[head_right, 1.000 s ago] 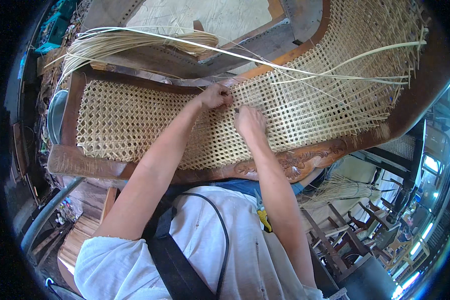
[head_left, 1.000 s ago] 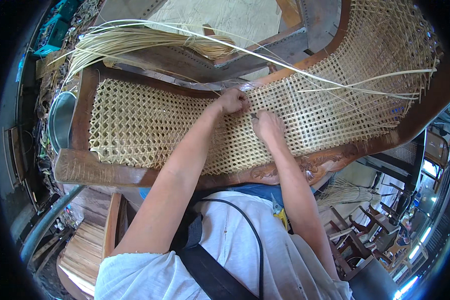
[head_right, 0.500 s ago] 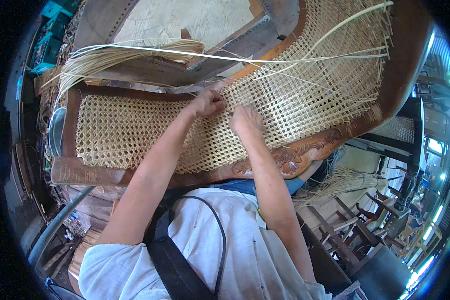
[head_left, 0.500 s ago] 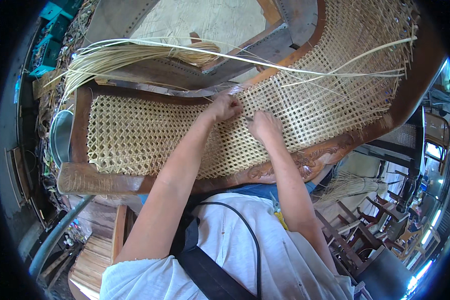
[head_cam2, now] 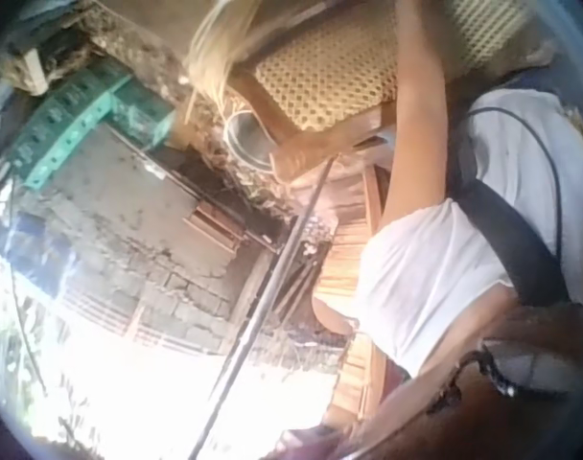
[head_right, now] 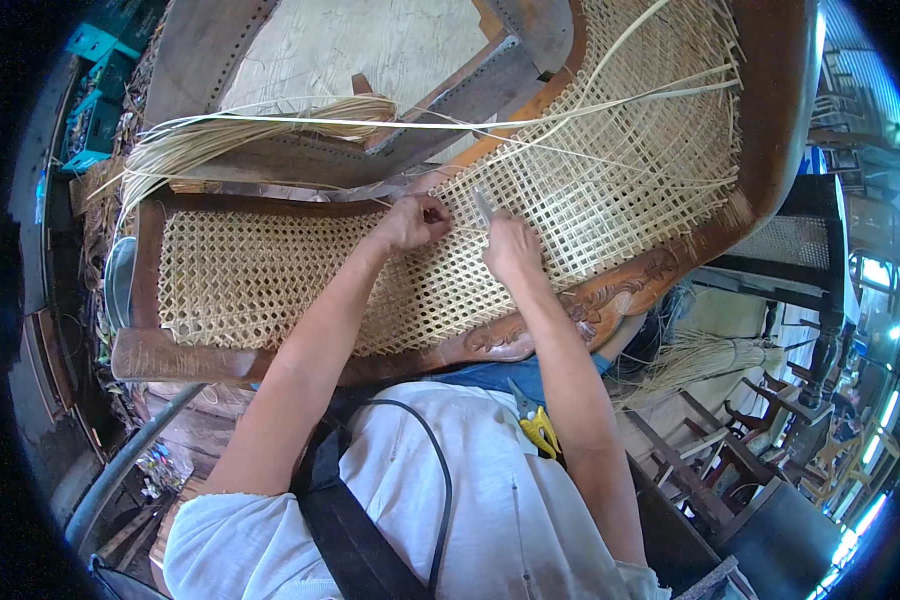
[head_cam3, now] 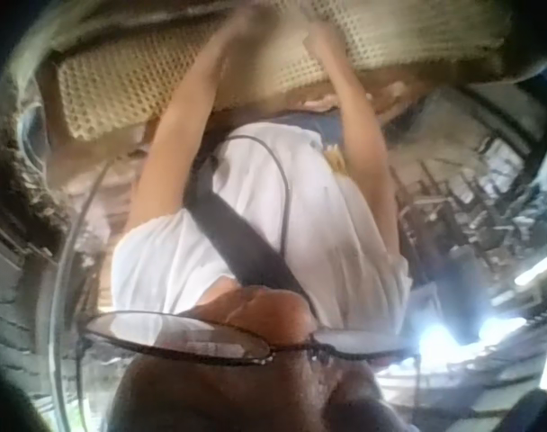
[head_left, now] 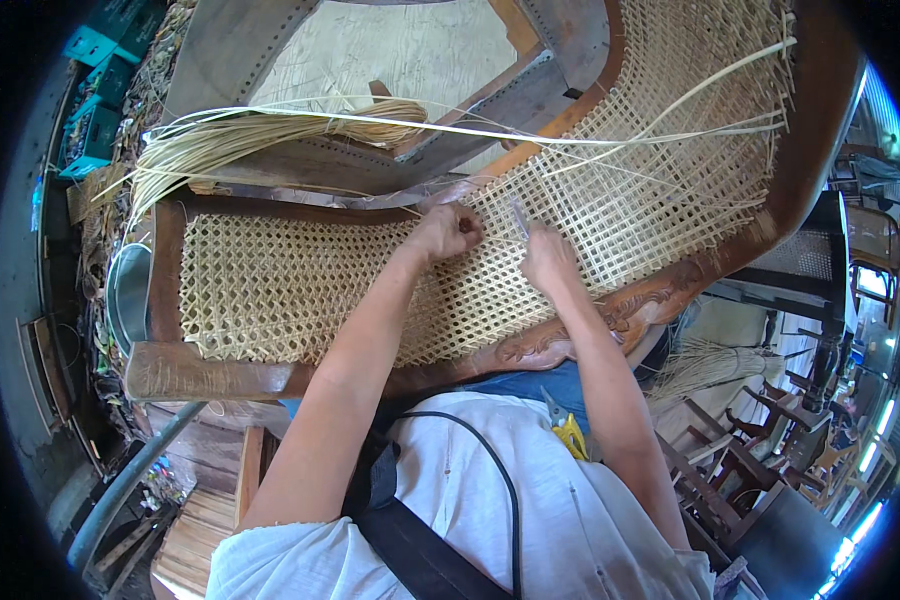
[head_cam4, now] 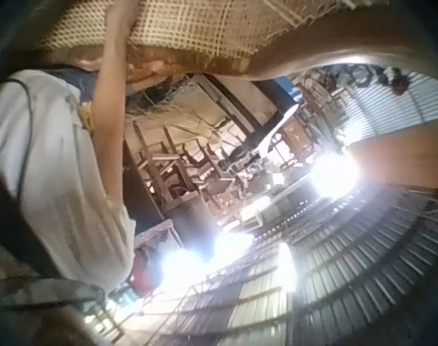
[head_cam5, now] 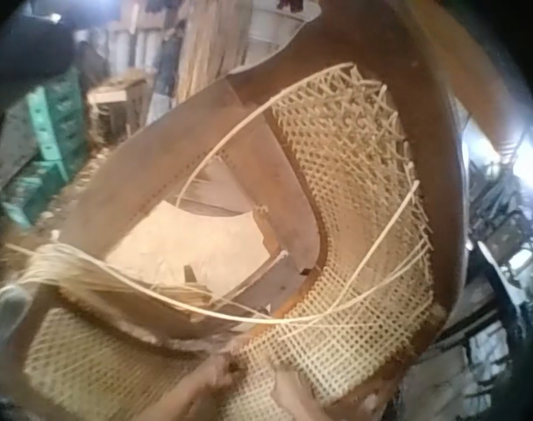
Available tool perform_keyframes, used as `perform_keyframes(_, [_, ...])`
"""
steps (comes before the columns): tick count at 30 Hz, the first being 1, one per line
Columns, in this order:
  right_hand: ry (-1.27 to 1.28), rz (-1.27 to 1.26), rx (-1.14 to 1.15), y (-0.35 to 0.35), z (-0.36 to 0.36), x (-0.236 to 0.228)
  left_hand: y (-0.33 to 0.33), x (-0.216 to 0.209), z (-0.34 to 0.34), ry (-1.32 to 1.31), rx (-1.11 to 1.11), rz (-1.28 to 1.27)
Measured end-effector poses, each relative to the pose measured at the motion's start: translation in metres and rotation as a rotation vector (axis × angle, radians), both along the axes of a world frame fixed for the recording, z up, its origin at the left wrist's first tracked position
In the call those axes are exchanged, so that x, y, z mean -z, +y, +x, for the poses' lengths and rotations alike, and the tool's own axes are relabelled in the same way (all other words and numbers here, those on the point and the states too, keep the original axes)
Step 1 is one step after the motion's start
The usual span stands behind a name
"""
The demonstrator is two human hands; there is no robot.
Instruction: Repairing and weaving the rattan mesh on a wooden chair back.
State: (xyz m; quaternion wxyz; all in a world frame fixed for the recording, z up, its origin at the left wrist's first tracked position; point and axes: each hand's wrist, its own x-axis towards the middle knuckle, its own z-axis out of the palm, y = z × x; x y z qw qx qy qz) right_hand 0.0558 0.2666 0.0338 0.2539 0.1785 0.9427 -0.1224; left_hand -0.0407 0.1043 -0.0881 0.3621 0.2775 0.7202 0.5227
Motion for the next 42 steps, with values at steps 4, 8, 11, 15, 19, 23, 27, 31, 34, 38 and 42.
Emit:
perform_keyframes(4, [0.066,-0.210,0.235,-0.004,-0.002,-0.011,0.024,-0.017,0.001,-0.542,0.222,-0.104])
perform_keyframes(8, [0.215,-0.244,0.191,-0.007,-0.004,-0.009,0.016,-0.010,-0.002,-0.819,-0.040,0.101])
perform_keyframes(11, [-0.194,-0.065,0.154,-0.024,-0.010,-0.028,0.009,-0.009,-0.009,-0.814,-0.167,0.034])
perform_keyframes(15, [-0.169,0.059,-0.051,-0.032,-0.004,-0.009,0.012,-0.002,-0.003,-0.682,-0.186,-0.012])
perform_keyframes(19, [-0.134,0.112,-0.103,-0.036,-0.016,-0.005,0.011,0.003,-0.002,-0.600,-0.173,-0.038])
perform_keyframes(23, [-0.148,0.096,-0.088,-0.040,-0.022,-0.004,0.010,0.006,-0.001,-0.544,-0.157,-0.021])
perform_keyframes(27, [-0.050,0.078,-0.060,-0.041,-0.003,0.014,0.013,0.016,-0.001,-0.534,-0.141,0.037])
perform_keyframes(31, [-0.041,-0.151,0.233,-0.035,0.003,0.015,0.013,0.019,-0.015,-0.318,0.023,-0.057])
perform_keyframes(34, [-0.120,-0.162,0.214,-0.026,-0.009,0.004,0.020,0.011,-0.012,0.010,0.137,-0.135])
perform_keyframes(38, [-0.122,-0.058,0.100,-0.024,-0.006,0.013,0.016,0.018,-0.012,0.259,0.147,-0.099])
perform_keyframes(42, [-0.192,-0.002,0.036,-0.031,-0.010,-0.007,0.012,0.025,-0.010,-0.051,0.022,-0.093])
